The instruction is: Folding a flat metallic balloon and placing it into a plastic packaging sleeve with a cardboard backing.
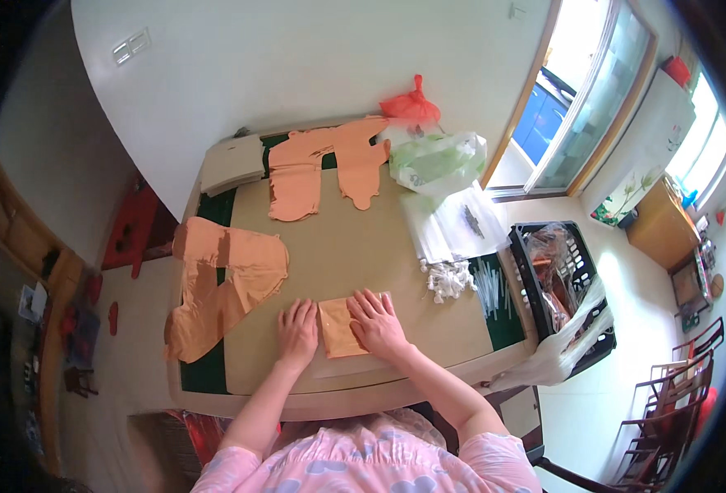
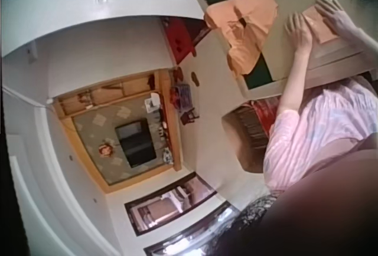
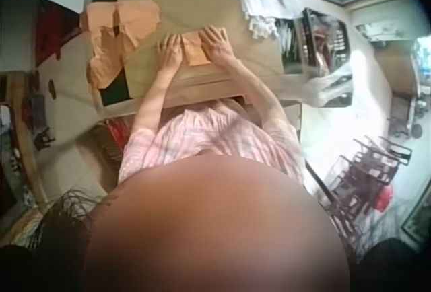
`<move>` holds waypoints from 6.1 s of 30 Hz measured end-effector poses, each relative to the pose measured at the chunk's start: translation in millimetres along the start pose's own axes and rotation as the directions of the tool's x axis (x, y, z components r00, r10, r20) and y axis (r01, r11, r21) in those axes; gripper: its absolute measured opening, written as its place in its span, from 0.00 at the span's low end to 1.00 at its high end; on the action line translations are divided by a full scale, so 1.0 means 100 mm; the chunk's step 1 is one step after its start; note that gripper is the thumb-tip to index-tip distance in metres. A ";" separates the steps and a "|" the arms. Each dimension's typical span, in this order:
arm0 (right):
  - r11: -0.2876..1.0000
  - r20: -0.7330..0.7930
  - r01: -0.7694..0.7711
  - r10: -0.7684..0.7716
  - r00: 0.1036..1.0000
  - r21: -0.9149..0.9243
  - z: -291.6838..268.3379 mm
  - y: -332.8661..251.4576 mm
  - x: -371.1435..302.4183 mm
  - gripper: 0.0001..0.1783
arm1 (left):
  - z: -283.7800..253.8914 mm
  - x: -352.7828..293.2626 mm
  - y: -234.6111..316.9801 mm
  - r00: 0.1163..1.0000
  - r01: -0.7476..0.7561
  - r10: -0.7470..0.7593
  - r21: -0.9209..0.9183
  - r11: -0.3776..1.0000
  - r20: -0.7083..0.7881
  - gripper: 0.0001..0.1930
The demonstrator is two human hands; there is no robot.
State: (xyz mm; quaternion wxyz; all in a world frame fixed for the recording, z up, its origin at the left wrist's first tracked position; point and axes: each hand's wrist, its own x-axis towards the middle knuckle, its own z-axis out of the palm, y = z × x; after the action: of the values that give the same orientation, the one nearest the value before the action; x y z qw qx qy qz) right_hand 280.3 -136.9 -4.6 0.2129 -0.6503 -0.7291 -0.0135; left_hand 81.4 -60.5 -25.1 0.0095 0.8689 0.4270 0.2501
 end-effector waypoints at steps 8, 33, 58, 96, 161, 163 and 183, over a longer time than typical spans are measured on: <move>1.000 0.012 -0.001 0.002 1.000 -0.012 0.02 -0.02 -0.01 0.26 | 0.09 0.35 0.51 0.997 0.052 -0.039 -0.191 0.980 0.072 0.23; 0.971 0.130 -0.226 0.234 0.963 -0.075 -0.05 0.18 -0.06 0.34 | 0.02 -0.15 0.36 0.966 0.107 -0.106 0.007 0.994 0.235 0.40; 0.870 -0.057 -0.478 0.486 0.872 0.118 -0.21 0.45 -0.22 0.10 | 0.02 -0.15 0.36 0.973 0.092 -0.093 0.016 0.996 0.213 0.42; 0.798 -0.192 -0.383 0.513 0.836 0.465 0.03 0.80 0.24 0.06 | -0.05 -0.23 0.33 0.970 0.122 -0.107 -0.056 0.991 0.219 0.43; 0.731 -0.351 -0.682 0.646 0.678 0.027 -0.51 2.88 0.32 0.08 | 0.15 0.10 0.45 0.964 0.088 -0.074 -0.045 0.995 0.257 0.35; 0.757 -0.391 -0.654 0.602 0.696 0.000 -0.59 2.66 0.32 0.08 | 0.17 0.07 0.43 0.965 0.085 -0.072 -0.040 0.996 0.250 0.36; 0.998 -0.171 0.056 -0.059 0.984 -0.020 0.12 0.96 1.04 0.07 | 0.20 0.05 0.43 0.959 0.080 -0.072 -0.017 0.997 0.272 0.36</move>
State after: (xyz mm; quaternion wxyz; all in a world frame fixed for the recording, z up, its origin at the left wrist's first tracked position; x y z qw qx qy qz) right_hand 361.8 -20.2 -6.3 0.2693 -0.6271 -0.7264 -0.0812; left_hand 125.1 -79.8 -30.5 0.0897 0.8778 0.4511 0.1340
